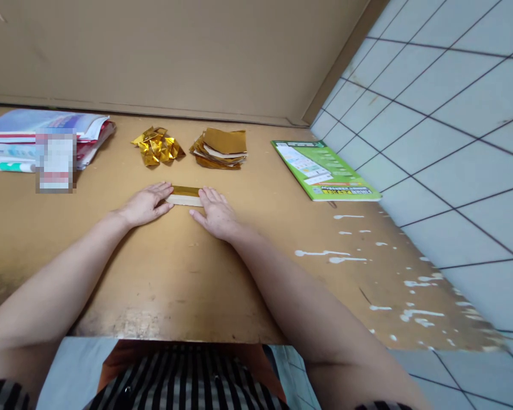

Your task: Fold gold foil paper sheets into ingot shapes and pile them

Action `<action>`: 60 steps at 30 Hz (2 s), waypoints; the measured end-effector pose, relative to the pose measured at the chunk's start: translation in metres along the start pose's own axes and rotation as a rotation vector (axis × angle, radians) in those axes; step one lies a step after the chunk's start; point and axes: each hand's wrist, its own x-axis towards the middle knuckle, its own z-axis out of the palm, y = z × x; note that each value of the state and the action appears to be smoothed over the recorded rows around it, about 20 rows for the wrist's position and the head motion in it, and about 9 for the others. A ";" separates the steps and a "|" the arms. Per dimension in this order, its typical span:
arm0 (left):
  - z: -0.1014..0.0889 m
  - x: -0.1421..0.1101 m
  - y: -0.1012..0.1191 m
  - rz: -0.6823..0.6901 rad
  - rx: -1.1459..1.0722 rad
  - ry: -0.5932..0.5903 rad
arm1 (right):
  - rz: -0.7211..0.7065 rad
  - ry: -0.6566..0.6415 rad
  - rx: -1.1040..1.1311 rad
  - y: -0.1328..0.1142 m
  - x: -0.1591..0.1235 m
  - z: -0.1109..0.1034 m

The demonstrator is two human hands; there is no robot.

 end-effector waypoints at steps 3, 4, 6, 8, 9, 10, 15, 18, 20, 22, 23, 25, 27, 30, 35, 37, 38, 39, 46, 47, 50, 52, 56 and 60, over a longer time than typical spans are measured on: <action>0.003 0.001 0.001 0.010 -0.027 0.034 | -0.008 0.024 0.009 0.005 0.002 0.001; 0.003 0.001 0.001 0.010 -0.035 0.041 | -0.015 0.038 0.012 0.007 0.003 0.001; 0.003 0.002 0.003 0.004 -0.044 0.055 | -0.036 0.075 0.022 0.011 0.005 0.003; 0.003 0.002 0.004 -0.006 -0.047 0.070 | -0.054 0.113 0.039 0.014 0.008 0.005; 0.003 0.003 0.004 -0.010 -0.048 0.077 | -0.060 0.128 0.048 0.015 0.008 0.006; 0.003 0.003 0.005 -0.011 -0.050 0.084 | -0.063 0.141 0.059 0.016 0.009 0.006; 0.005 0.003 0.004 0.008 -0.071 0.130 | -0.033 0.183 0.140 0.015 0.007 0.003; 0.006 0.004 0.002 -0.002 -0.097 0.143 | -0.001 0.188 0.184 0.014 0.006 0.001; 0.007 0.004 0.002 -0.015 -0.114 0.151 | 0.008 0.193 0.204 0.014 0.005 0.000; 0.008 0.004 0.001 -0.033 -0.130 0.169 | 0.003 0.210 0.225 0.015 0.005 0.001; 0.008 0.004 0.001 -0.043 -0.140 0.177 | -0.003 0.222 0.236 0.016 0.005 0.001; 0.008 0.004 0.001 -0.062 -0.168 0.184 | -0.011 0.244 0.257 0.017 0.006 0.002; 0.008 0.004 0.001 -0.085 -0.203 0.179 | -0.007 0.255 0.275 0.018 0.007 0.003; 0.007 0.006 0.002 -0.134 -0.252 0.177 | 0.020 0.258 0.288 0.020 0.010 0.002; 0.006 0.008 0.004 -0.197 -0.297 0.192 | 0.076 0.273 0.301 0.020 0.011 0.001; 0.006 0.008 0.005 -0.205 -0.306 0.202 | 0.084 0.270 0.301 0.020 0.011 0.001; 0.005 0.007 0.006 -0.205 -0.311 0.208 | 0.085 0.267 0.299 0.020 0.011 0.001; 0.005 0.007 0.006 -0.201 -0.315 0.212 | 0.084 0.264 0.295 0.020 0.011 0.001; 0.007 0.003 0.002 -0.120 -0.288 0.232 | -0.047 0.291 0.206 0.023 0.009 0.004; 0.008 0.003 0.001 -0.108 -0.284 0.238 | -0.080 0.298 0.182 0.023 0.008 0.004; 0.010 0.004 -0.003 -0.069 -0.267 0.253 | -0.114 0.291 0.074 0.020 0.004 0.002; 0.011 0.004 -0.004 -0.038 -0.237 0.261 | -0.119 0.272 -0.019 0.016 0.001 0.000; 0.011 0.004 0.000 0.003 -0.122 0.286 | -0.156 0.208 -0.189 0.008 -0.004 -0.005; 0.010 0.004 0.008 0.039 -0.007 0.302 | -0.186 0.184 -0.312 -0.001 -0.008 -0.009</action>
